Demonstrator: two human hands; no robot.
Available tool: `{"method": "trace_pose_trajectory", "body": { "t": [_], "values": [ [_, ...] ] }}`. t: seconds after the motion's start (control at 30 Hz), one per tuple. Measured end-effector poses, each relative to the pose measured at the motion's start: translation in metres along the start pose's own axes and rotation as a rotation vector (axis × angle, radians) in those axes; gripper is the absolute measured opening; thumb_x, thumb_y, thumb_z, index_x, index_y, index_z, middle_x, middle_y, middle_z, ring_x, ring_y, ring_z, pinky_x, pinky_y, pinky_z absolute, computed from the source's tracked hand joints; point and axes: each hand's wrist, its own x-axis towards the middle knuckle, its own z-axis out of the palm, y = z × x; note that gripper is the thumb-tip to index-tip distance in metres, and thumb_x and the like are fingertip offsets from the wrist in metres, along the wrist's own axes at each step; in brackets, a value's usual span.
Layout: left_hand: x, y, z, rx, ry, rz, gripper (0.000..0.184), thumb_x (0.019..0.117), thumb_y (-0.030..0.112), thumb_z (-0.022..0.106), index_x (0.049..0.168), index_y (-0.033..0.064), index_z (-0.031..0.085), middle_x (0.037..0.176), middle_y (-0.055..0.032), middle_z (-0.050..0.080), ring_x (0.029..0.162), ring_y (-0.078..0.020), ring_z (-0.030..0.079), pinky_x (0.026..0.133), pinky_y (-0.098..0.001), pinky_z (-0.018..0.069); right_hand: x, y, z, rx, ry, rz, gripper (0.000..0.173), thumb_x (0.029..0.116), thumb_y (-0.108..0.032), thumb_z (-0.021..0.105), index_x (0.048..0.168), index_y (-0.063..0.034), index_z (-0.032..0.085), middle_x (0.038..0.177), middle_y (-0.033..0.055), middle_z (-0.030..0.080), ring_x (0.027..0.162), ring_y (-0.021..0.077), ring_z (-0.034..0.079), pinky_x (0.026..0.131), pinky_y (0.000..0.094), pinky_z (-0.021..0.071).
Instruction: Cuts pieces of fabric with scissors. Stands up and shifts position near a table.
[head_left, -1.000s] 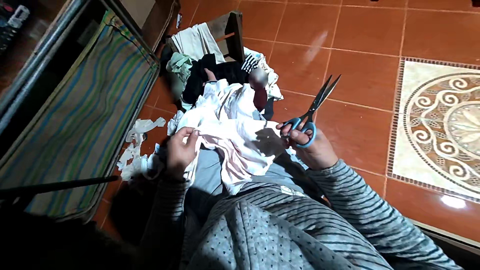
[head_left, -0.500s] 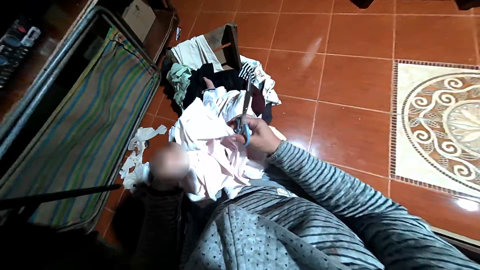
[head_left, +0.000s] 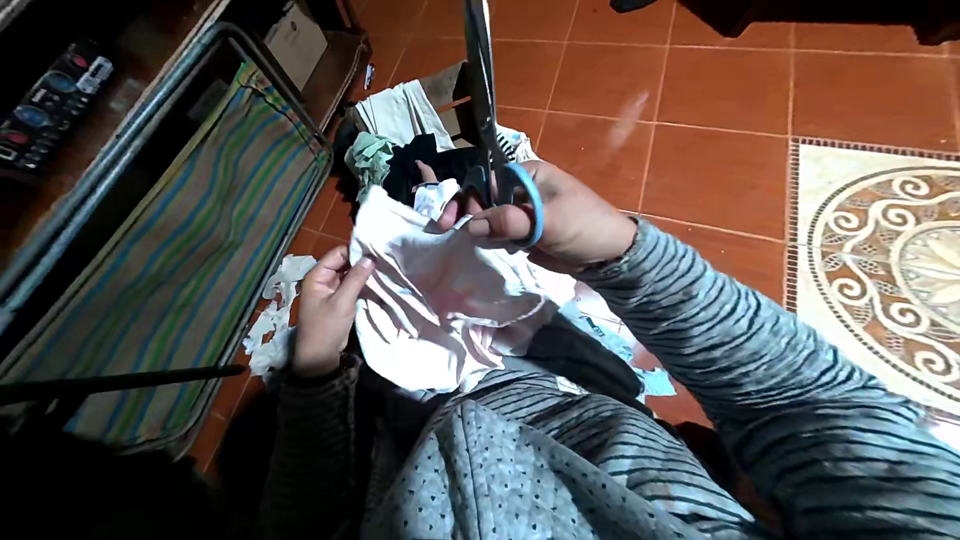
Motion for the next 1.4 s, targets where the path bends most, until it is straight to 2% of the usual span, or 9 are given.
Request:
{"method": "trace_pose_trajectory", "body": {
  "t": [0.23, 0.4, 0.53, 0.87, 0.93, 1.03, 1.13, 1.27, 1.4],
  "values": [
    [0.003, 0.042, 0.000, -0.054, 0.011, 0.147, 0.030, 0.1088, 0.009, 0.036, 0.123, 0.0140, 0.061, 0.108, 0.0097, 0.071, 0.098, -0.0023, 0.069, 0.089, -0.0256, 0.0588, -0.008, -0.018, 0.005, 0.223, 0.040, 0.051, 0.012, 0.0934, -0.014, 0.063, 0.088, -0.0123, 0.074, 0.081, -0.0020, 0.073, 0.071, 0.0001, 0.066, 0.063, 0.0175, 0.0564],
    [0.013, 0.026, 0.004, 0.044, -0.034, -0.140, 0.036, 0.1102, 0.039, 0.040, 0.121, 0.0138, 0.063, 0.097, 0.0059, 0.072, 0.086, -0.0034, 0.070, 0.078, -0.0278, 0.0611, -0.014, 0.019, -0.007, 0.139, 0.277, 0.187, 0.011, 0.0914, -0.019, 0.063, 0.082, -0.0163, 0.069, 0.073, -0.0054, 0.068, 0.066, 0.0006, 0.062, 0.062, 0.0210, 0.0548],
    [0.012, 0.018, 0.012, -0.003, -0.159, -0.179, 0.016, 0.0996, 0.006, 0.063, 0.114, 0.0058, 0.069, 0.092, 0.0004, 0.076, 0.080, -0.0073, 0.072, 0.075, -0.0272, 0.0626, -0.023, 0.038, -0.021, 0.204, 0.358, 0.245, 0.010, 0.0913, -0.022, 0.066, 0.085, -0.0146, 0.068, 0.074, -0.0020, 0.070, 0.067, 0.0039, 0.066, 0.062, 0.0248, 0.0577],
    [0.018, 0.010, 0.021, -0.129, -0.052, -0.253, 0.034, 0.1117, 0.021, 0.036, 0.135, 0.0093, 0.058, 0.114, -0.0033, 0.070, 0.100, -0.0118, 0.069, 0.089, -0.0352, 0.0590, -0.027, 0.035, -0.017, 0.281, 0.336, 0.223, 0.006, 0.0899, -0.021, 0.067, 0.087, -0.0152, 0.067, 0.075, -0.0009, 0.070, 0.068, 0.0040, 0.066, 0.063, 0.0240, 0.0582],
    [0.013, 0.008, 0.026, 0.024, 0.038, -0.136, 0.034, 0.1105, 0.023, 0.038, 0.137, 0.0090, 0.053, 0.119, -0.0035, 0.067, 0.104, -0.0104, 0.066, 0.091, -0.0345, 0.0571, -0.028, 0.033, -0.014, 0.296, 0.316, 0.211, 0.010, 0.0908, -0.022, 0.066, 0.084, -0.0160, 0.068, 0.072, -0.0014, 0.068, 0.063, 0.0034, 0.065, 0.059, 0.0229, 0.0569],
    [-0.001, 0.006, 0.033, 0.432, 0.258, 0.269, 0.051, 0.1028, 0.026, 0.055, 0.143, -0.0025, 0.041, 0.138, -0.0180, 0.053, 0.121, -0.0208, 0.057, 0.100, -0.0388, 0.0500, -0.028, 0.028, -0.008, 0.338, 0.315, 0.204, 0.010, 0.0921, -0.021, 0.063, 0.084, -0.0167, 0.067, 0.073, -0.0016, 0.069, 0.065, 0.0037, 0.065, 0.061, 0.0234, 0.0572],
    [-0.025, 0.008, 0.052, 0.603, 0.177, 0.202, 0.069, 0.0850, 0.032, 0.079, 0.135, -0.0020, 0.048, 0.126, -0.0220, 0.057, 0.093, -0.0231, 0.065, 0.076, -0.0401, 0.0572, -0.030, 0.027, -0.003, 0.360, 0.324, 0.201, 0.009, 0.0942, -0.023, 0.063, 0.091, -0.0164, 0.068, 0.076, -0.0006, 0.070, 0.065, 0.0046, 0.066, 0.058, 0.0243, 0.0579],
    [-0.029, -0.018, 0.048, 0.810, -0.071, -0.134, 0.041, 0.0900, 0.013, 0.070, 0.127, -0.0034, 0.061, 0.118, -0.0262, 0.065, 0.100, -0.0365, 0.068, 0.089, -0.0544, 0.0551, -0.031, 0.023, -0.008, 0.363, 0.344, 0.172, 0.013, 0.0975, -0.023, 0.060, 0.090, -0.0170, 0.068, 0.077, -0.0019, 0.070, 0.065, 0.0034, 0.066, 0.057, 0.0232, 0.0579],
    [-0.029, -0.003, -0.014, 0.516, -0.012, -0.146, 0.020, 0.0938, 0.005, 0.067, 0.113, -0.0021, 0.068, 0.098, -0.0084, 0.073, 0.084, -0.0112, 0.069, 0.080, -0.0325, 0.0588, -0.050, 0.010, -0.033, 0.278, 0.393, 0.110, 0.015, 0.0998, -0.031, 0.059, 0.097, -0.0212, 0.070, 0.079, -0.0071, 0.069, 0.065, -0.0007, 0.065, 0.057, 0.0191, 0.0562]
  ]
}}
